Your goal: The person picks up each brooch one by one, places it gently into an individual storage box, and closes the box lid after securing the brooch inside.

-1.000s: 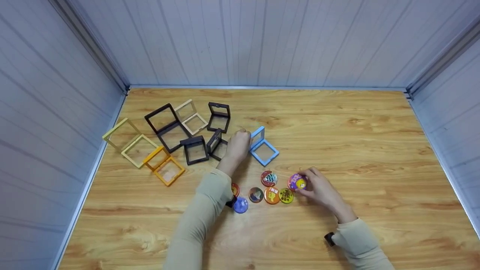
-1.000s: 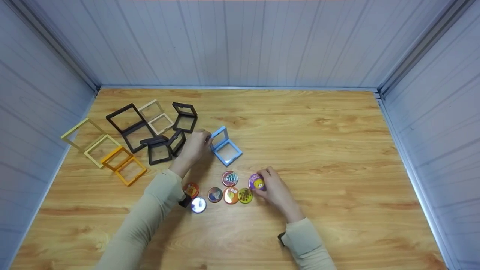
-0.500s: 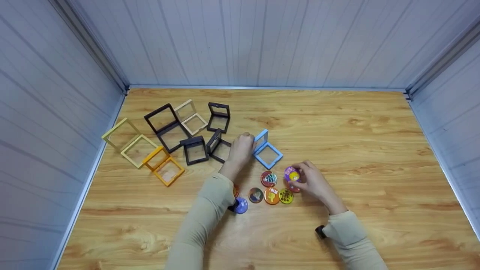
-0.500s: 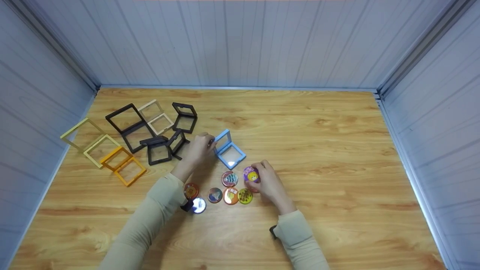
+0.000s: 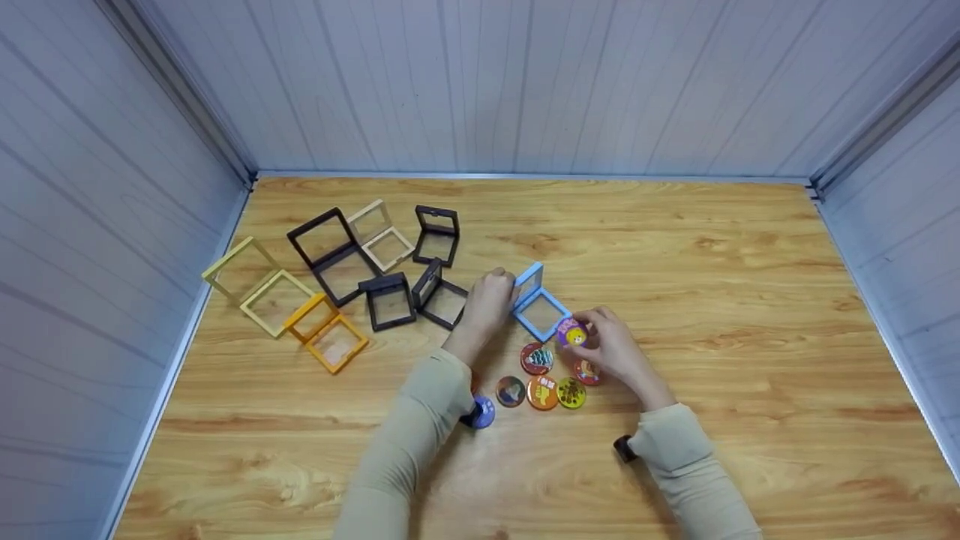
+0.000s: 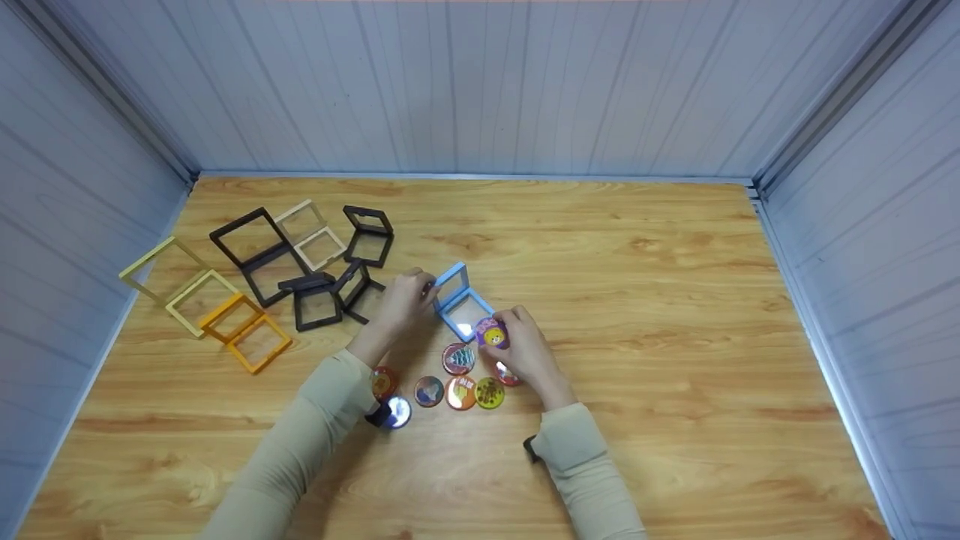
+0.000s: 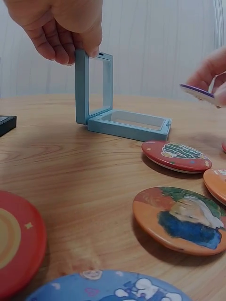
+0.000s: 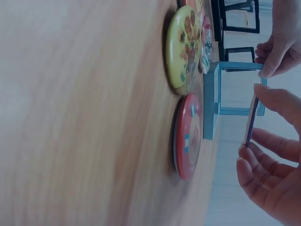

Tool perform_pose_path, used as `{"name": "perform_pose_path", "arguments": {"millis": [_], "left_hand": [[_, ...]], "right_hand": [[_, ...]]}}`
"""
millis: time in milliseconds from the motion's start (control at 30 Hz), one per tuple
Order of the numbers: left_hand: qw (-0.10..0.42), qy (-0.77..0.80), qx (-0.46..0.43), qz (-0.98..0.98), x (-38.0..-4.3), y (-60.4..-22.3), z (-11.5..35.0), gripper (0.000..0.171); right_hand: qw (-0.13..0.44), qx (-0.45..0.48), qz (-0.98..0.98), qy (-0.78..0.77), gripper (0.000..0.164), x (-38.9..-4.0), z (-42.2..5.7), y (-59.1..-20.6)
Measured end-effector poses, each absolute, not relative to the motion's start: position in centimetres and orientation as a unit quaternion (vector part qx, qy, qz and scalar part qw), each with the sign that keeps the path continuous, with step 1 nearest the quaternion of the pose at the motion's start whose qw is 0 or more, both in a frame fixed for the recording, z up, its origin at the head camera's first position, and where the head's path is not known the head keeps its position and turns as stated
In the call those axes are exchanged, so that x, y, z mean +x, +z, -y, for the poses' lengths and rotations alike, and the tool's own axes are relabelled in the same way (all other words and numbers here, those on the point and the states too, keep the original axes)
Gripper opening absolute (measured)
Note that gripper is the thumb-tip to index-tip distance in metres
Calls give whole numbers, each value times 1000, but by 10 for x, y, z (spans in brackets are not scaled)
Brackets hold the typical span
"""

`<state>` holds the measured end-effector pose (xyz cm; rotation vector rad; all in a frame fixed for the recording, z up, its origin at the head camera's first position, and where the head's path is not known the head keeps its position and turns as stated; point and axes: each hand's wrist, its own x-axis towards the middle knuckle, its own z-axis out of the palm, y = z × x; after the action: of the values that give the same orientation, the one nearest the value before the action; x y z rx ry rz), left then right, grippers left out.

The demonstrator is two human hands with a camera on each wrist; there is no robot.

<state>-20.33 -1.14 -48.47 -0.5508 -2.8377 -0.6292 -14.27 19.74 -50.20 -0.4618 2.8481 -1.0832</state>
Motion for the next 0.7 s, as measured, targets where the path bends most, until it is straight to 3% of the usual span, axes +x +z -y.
{"name": "perform_pose_path", "arguments": {"millis": [367,700], "left_hand": [[97,-207,-179,957,-204,-487,8,17],[96,-203,-185,957,-204,-488,6,17]], "right_hand": [[0,-152,-921,-359,46,-157,-183,-501],[53,-109,-929,-351,49,-175,-173,-504]]}}
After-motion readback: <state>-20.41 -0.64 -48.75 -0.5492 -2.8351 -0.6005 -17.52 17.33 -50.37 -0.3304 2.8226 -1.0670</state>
